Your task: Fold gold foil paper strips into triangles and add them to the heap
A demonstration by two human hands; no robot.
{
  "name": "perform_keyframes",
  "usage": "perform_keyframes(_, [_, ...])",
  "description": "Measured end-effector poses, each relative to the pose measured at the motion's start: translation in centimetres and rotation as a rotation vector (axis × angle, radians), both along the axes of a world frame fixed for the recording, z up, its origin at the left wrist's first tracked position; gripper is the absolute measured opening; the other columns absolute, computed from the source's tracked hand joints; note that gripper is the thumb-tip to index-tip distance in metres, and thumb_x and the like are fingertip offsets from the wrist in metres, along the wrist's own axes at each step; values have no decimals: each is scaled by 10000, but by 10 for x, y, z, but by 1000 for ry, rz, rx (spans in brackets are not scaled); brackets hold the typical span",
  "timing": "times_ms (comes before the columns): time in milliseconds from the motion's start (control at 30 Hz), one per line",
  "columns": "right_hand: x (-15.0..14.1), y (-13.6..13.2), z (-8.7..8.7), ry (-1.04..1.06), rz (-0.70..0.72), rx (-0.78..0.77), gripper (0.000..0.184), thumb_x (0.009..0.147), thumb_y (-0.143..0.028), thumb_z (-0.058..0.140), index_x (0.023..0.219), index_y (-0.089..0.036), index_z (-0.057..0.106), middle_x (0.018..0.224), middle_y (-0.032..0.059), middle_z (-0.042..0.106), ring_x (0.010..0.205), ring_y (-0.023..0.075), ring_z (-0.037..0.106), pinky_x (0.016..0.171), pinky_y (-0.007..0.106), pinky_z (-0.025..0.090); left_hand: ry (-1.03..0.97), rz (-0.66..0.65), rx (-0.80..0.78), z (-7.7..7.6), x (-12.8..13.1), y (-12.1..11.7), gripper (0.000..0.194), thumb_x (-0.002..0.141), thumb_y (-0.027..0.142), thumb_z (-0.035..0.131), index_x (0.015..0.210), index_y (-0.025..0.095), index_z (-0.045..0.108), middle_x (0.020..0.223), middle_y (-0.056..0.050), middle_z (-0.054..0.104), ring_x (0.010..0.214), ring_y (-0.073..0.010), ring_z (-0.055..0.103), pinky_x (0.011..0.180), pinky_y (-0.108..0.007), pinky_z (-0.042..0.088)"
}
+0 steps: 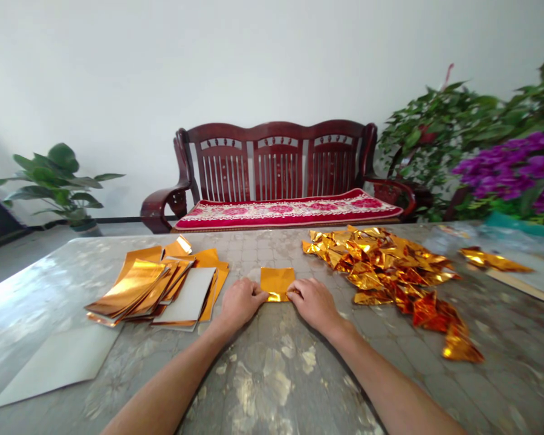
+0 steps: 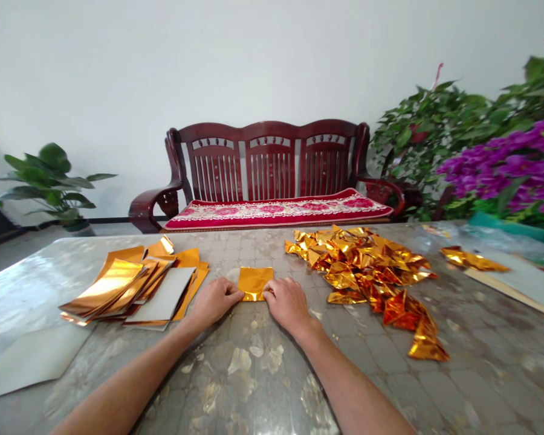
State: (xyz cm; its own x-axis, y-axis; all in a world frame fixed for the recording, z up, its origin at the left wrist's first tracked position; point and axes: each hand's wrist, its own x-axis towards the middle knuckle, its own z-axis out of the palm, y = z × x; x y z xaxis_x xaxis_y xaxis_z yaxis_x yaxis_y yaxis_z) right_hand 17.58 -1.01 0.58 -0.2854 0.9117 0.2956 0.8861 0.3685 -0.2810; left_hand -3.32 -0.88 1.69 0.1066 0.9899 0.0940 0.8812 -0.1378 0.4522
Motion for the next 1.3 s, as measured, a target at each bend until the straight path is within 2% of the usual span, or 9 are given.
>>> perform_keyframes(200, [-2, -1, 2, -13, -7, -13, 121, 905, -281, 577, 869, -250, 688, 896, 14, 723, 883, 193, 592, 735, 295, 365, 63, 7, 24, -3, -1, 2, 313, 828, 419, 592, 631, 183, 645, 674, -20, 615, 694, -160, 537, 608, -258, 275])
perform_keyframes(600, [-3, 0, 0, -43, -12, 6, 89, 895, -263, 580, 883, -248, 667, 905, 10, 718, 893, 202, 585, 744, 305, 350, 225, -22, 130, -2, 2, -1, 272, 837, 417, 609, 715, 179, 663, 821, -66, 645, 852, -230, 576, 760, -318, 389])
perform_keyframes(700, [-3, 0, -2, -47, -9, 13, 81, 898, -258, 579, 899, -251, 660, 912, 12, 707, 902, 204, 577, 754, 311, 353, 194, -35, 184, -5, 2, -3, 206, 828, 387, 646, 835, 183, 674, 913, -70, 636, 921, -240, 566, 829, -341, 418])
perform_keyframes(767, [-3, -1, -2, -43, -5, 38, 77, 899, -253, 584, 930, -244, 654, 932, 22, 690, 921, 206, 568, 768, 314, 360, 134, -95, 261, -8, 3, -5, 176, 845, 307, 639, 980, 200, 673, 1051, -71, 619, 1012, -238, 544, 889, -349, 429])
perform_keyframes(833, [-3, -2, -1, -48, 6, 82, 88, 901, -254, 593, 964, -234, 652, 973, 41, 669, 957, 212, 551, 787, 319, 366, 93, -218, 329, -10, 5, -6, 199, 885, 216, 578, 1061, 233, 668, 1160, -60, 590, 1083, -220, 517, 921, -332, 432])
perform_keyframes(900, [-5, -4, 2, -81, 37, 133, 94, 916, -248, 581, 956, -236, 665, 984, 53, 656, 977, 222, 531, 792, 330, 365, 108, -362, 337, -12, 7, -8, 214, 920, 181, 521, 1033, 254, 687, 1126, -46, 604, 1060, -198, 525, 901, -306, 442])
perform_keyframes(967, [-7, -7, 4, -133, 108, 163, 139, 939, -234, 551, 917, -249, 688, 950, 51, 660, 964, 226, 521, 782, 342, 360, 161, -451, 310, -13, 9, -10, 200, 933, 190, 512, 984, 249, 696, 1001, -40, 631, 978, -187, 549, 860, -293, 452])
perform_keyframes(1100, [-8, -15, 7, -225, 253, 173, 176, 953, -227, 538, 999, -262, 704, 934, 42, 682, 938, 221, 545, 788, 354, 370, 300, -481, 290, -12, 11, -16, 169, 933, 178, 511, 999, 211, 663, 928, -52, 641, 905, -201, 569, 823, -314, 465])
perform_keyframes(1300, [-5, -26, 9, -320, 228, 110, 219, 931, -160, 553, 1099, -202, 689, 1034, 76, 711, 968, 235, 613, 834, 363, 413, 410, -459, 248, -8, 12, -26, 185, 933, 150, 481, 1049, 197, 618, 986, -74, 639, 930, -222, 585, 845, -337, 479])
